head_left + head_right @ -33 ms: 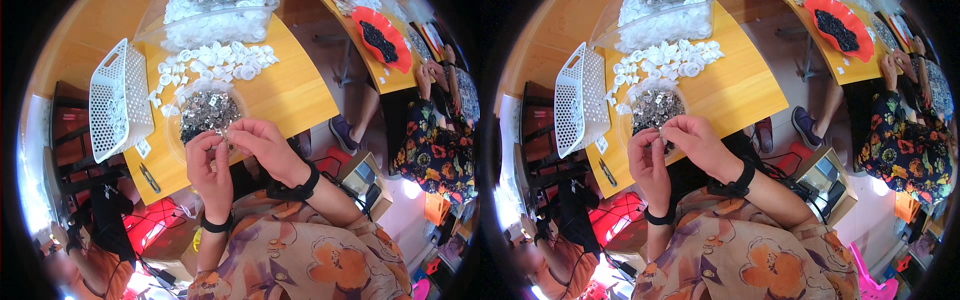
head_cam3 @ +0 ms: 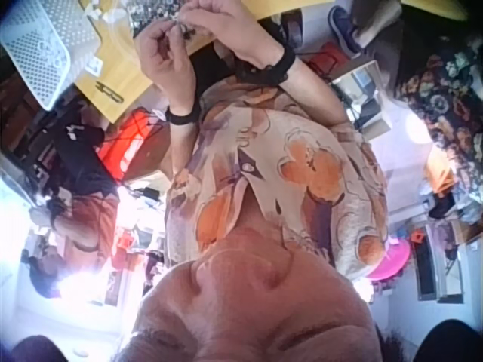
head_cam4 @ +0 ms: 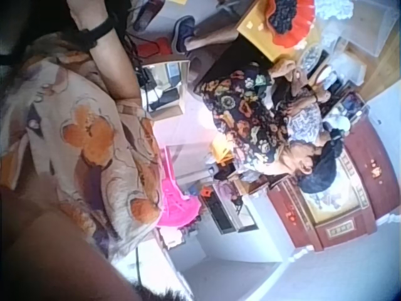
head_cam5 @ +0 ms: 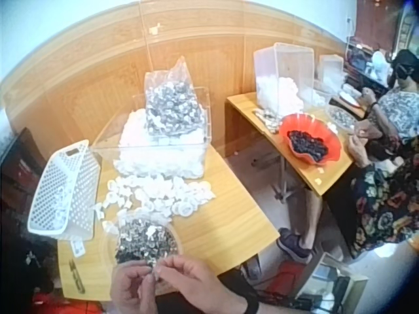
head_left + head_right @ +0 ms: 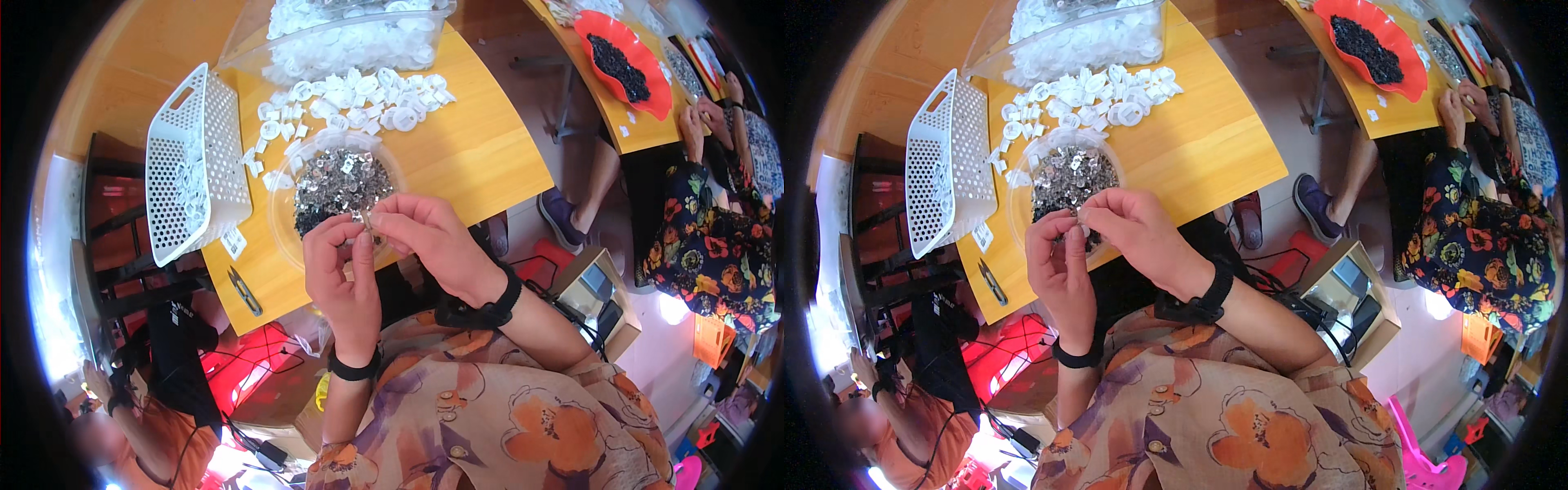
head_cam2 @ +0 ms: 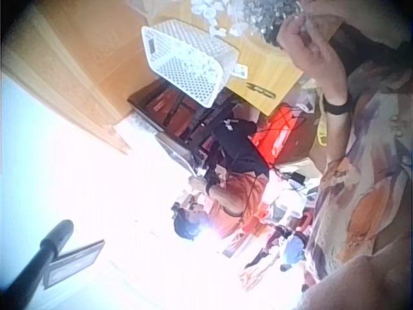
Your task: Manual assembly of small silver rings into white plastic components at a factory workshop station.
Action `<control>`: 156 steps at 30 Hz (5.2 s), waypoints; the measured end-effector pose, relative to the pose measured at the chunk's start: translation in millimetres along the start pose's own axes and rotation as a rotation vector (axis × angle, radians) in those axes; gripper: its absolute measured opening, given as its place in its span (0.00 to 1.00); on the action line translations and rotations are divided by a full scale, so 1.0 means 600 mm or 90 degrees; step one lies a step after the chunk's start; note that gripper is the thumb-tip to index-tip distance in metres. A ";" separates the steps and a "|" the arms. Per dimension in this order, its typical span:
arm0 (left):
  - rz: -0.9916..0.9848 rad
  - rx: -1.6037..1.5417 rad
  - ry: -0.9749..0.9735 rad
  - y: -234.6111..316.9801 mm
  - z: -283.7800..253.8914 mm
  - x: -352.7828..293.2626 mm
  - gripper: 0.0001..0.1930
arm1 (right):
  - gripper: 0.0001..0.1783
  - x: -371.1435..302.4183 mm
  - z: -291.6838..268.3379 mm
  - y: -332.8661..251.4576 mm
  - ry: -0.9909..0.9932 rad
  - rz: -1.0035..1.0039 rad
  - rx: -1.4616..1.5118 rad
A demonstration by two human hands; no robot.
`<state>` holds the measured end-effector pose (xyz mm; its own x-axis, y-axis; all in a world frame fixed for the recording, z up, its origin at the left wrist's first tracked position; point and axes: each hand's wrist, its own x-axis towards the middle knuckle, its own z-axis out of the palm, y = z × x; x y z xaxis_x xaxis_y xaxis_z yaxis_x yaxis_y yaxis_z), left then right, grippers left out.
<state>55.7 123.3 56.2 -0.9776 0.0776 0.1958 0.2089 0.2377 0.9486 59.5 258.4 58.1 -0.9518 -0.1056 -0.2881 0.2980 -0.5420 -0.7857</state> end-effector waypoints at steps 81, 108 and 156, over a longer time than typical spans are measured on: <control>-0.249 -0.456 -0.082 -0.017 -0.016 0.000 0.14 | 0.09 -0.014 -0.029 0.001 0.001 -0.592 -0.811; -0.349 -0.585 -0.062 0.006 -0.002 0.009 0.14 | 0.04 -0.005 0.027 0.035 0.079 -0.226 -0.040; -0.203 -0.327 0.022 0.062 -0.033 0.019 0.14 | 0.05 0.003 0.000 0.004 0.142 -0.247 -0.087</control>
<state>51.6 113.7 98.8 -0.9918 0.0467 -0.1187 -0.1267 -0.2550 0.9586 58.8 257.2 55.7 -0.9603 0.2729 -0.0578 -0.0552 -0.3891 -0.9195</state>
